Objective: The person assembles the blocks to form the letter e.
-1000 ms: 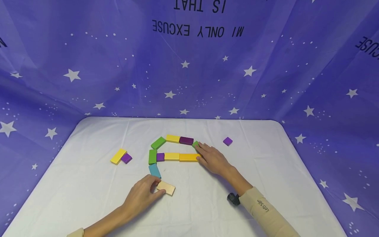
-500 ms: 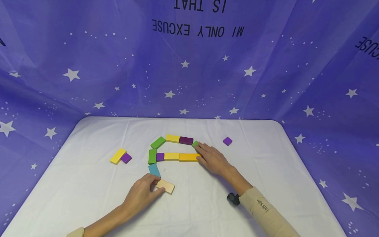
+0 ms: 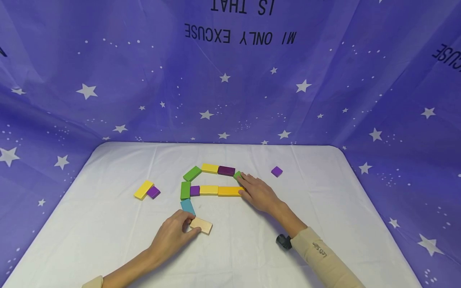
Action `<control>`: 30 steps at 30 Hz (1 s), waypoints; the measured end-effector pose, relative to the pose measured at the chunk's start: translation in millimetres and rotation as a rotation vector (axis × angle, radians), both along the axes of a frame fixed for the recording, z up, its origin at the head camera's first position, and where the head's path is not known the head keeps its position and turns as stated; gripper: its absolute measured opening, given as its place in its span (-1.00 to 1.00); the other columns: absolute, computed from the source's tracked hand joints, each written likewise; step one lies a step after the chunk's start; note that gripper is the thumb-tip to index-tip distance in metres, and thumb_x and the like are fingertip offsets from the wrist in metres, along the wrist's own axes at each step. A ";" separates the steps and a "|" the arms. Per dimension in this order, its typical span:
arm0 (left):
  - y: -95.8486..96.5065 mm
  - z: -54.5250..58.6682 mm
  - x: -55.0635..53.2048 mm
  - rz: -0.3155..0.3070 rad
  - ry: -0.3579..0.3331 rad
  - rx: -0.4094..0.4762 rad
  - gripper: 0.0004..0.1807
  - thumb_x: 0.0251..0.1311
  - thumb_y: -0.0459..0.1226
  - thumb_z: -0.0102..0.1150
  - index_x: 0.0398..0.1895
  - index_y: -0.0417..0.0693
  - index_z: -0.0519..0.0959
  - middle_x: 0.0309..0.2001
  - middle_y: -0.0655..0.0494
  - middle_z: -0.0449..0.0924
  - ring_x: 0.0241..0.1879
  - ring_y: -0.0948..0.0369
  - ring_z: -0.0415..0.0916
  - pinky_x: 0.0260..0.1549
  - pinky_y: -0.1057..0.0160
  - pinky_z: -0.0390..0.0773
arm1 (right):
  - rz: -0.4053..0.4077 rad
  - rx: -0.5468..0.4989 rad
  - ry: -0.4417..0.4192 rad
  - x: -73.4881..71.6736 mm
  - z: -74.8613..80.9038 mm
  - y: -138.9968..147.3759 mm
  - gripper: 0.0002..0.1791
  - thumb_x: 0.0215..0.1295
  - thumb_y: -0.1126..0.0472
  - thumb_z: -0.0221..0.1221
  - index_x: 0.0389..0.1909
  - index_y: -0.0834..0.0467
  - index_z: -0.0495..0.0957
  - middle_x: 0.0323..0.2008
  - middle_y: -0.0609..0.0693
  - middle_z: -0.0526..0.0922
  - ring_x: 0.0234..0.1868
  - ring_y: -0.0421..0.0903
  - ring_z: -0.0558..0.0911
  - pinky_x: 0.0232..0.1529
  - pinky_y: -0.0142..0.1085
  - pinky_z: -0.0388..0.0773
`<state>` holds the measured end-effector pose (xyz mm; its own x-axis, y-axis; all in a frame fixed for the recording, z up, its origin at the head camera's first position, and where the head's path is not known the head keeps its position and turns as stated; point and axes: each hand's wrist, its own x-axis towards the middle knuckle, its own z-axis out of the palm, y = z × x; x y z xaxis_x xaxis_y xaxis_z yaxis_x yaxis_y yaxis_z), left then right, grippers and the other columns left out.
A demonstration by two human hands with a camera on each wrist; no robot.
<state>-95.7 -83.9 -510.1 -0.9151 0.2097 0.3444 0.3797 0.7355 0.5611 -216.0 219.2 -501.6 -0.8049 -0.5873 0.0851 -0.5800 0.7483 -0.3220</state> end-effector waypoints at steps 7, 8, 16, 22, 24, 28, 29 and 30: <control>0.2 -0.5 -0.8 -0.003 0.009 0.005 -0.67 -0.09 -0.21 0.59 -0.37 -0.07 0.59 -0.41 0.23 0.44 -0.47 0.38 0.33 -0.51 0.35 0.44 | -0.002 -0.001 -0.005 -0.1 0.4 0.0 -0.40 0.52 0.06 0.07 0.47 0.21 0.27 0.47 0.16 0.24 0.44 0.18 0.26 0.38 0.09 0.20; 0.3 -0.5 -0.8 -0.004 0.009 0.006 -0.67 -0.09 -0.21 0.59 -0.37 -0.07 0.59 -0.42 0.22 0.44 -0.47 0.38 0.32 -0.51 0.36 0.44 | -0.001 -0.002 -0.004 -0.1 0.5 -0.1 -0.40 0.52 0.07 0.08 0.47 0.21 0.27 0.47 0.16 0.24 0.43 0.18 0.27 0.38 0.09 0.20; 0.3 0.1 -2.1 -0.006 -0.010 0.021 -0.67 -0.07 -0.21 0.58 -0.38 -0.06 0.56 -0.43 0.22 0.40 -0.50 0.39 0.24 -0.57 0.39 0.35 | -0.011 0.003 -0.014 0.2 1.1 -0.2 -0.39 0.52 0.05 0.07 0.48 0.21 0.27 0.47 0.15 0.23 0.44 0.18 0.26 0.38 0.11 0.19; -11.4 5.7 -10.0 -0.018 -0.014 0.041 -0.68 0.00 -0.22 0.54 -0.30 -0.07 0.56 -0.39 0.20 0.42 -0.44 0.36 0.31 -0.49 0.38 0.42 | -0.011 -0.001 -0.016 0.4 1.0 -0.4 -0.40 0.52 0.05 0.07 0.47 0.21 0.27 0.47 0.15 0.24 0.44 0.18 0.26 0.38 0.11 0.19; -20.8 8.4 -17.6 -0.018 0.010 0.040 -0.67 0.01 -0.25 0.54 -0.23 -0.11 0.58 -0.33 0.16 0.48 -0.38 0.32 0.40 -0.42 0.32 0.49 | -0.010 -0.001 -0.016 0.4 1.1 -0.6 -0.40 0.52 0.05 0.07 0.47 0.21 0.27 0.47 0.16 0.24 0.44 0.18 0.26 0.38 0.11 0.19; -47.6 13.9 -37.8 0.007 0.062 0.035 -0.58 0.01 -0.34 0.52 -0.07 -0.24 0.58 -0.19 0.00 0.58 -0.20 0.13 0.55 -0.24 0.12 0.60 | -0.007 0.001 -0.013 0.3 1.4 -0.8 -0.40 0.52 0.05 0.07 0.47 0.21 0.27 0.47 0.16 0.24 0.44 0.18 0.26 0.38 0.11 0.19; -55.5 15.4 -43.1 0.022 0.065 0.037 -0.57 0.02 -0.36 0.51 -0.04 -0.26 0.57 -0.17 -0.03 0.58 -0.17 0.09 0.55 -0.22 0.08 0.60 | -0.007 0.001 -0.013 0.3 1.4 -0.9 -0.40 0.52 0.05 0.07 0.47 0.21 0.27 0.47 0.16 0.24 0.44 0.18 0.26 0.38 0.11 0.19; -63.6 17.0 -48.2 0.043 0.062 0.041 -0.56 0.04 -0.37 0.49 -0.01 -0.28 0.56 -0.15 -0.06 0.58 -0.14 0.05 0.55 -0.19 0.04 0.59 | -0.007 0.001 -0.014 0.3 1.6 -0.8 -0.40 0.52 0.05 0.07 0.47 0.21 0.27 0.47 0.16 0.24 0.44 0.18 0.26 0.38 0.10 0.19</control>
